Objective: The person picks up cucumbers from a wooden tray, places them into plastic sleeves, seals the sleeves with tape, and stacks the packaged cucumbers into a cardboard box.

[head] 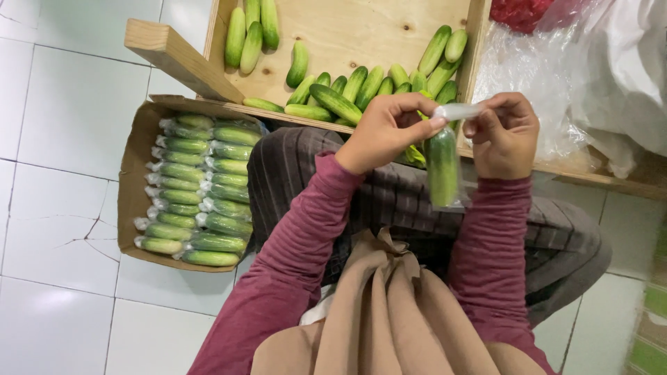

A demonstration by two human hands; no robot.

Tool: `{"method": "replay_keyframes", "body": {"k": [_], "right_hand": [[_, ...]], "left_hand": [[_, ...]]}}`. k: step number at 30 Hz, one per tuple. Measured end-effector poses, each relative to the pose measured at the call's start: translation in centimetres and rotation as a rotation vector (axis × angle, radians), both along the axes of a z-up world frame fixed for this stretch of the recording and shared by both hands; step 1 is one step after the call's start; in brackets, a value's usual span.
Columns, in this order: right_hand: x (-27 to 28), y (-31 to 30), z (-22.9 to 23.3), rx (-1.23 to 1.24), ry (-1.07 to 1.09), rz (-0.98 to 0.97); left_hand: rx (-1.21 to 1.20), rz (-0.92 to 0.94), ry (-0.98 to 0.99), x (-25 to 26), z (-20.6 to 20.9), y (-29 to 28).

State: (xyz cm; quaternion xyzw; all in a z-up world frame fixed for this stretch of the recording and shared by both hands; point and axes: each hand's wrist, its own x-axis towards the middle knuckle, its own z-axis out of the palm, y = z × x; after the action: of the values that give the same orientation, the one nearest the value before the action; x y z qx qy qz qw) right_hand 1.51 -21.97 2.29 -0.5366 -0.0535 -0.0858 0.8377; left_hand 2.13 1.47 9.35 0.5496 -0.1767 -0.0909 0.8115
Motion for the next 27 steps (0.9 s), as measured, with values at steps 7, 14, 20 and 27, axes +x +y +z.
{"method": "replay_keyframes", "body": {"k": [7,14,20,27], "right_hand": [[-2.0,7.7,-2.0,0.341,0.110,0.059],[-4.0,12.8,0.0,0.421,0.383,-0.069],[-4.6,12.9,-1.7,0.367,0.498,-0.164],[-4.8,10.2,-2.5,-0.541,0.094,-0.417]], "left_hand": [[-0.061,0.287,-0.037,0.4,-0.7,-4.9],[0.469,0.677,-0.331,1.2,-3.7,-4.9],[0.585,0.718,-0.463,1.2,-5.7,-3.4],[0.643,0.662,-0.435,-0.1,-7.2,-2.7]]}}
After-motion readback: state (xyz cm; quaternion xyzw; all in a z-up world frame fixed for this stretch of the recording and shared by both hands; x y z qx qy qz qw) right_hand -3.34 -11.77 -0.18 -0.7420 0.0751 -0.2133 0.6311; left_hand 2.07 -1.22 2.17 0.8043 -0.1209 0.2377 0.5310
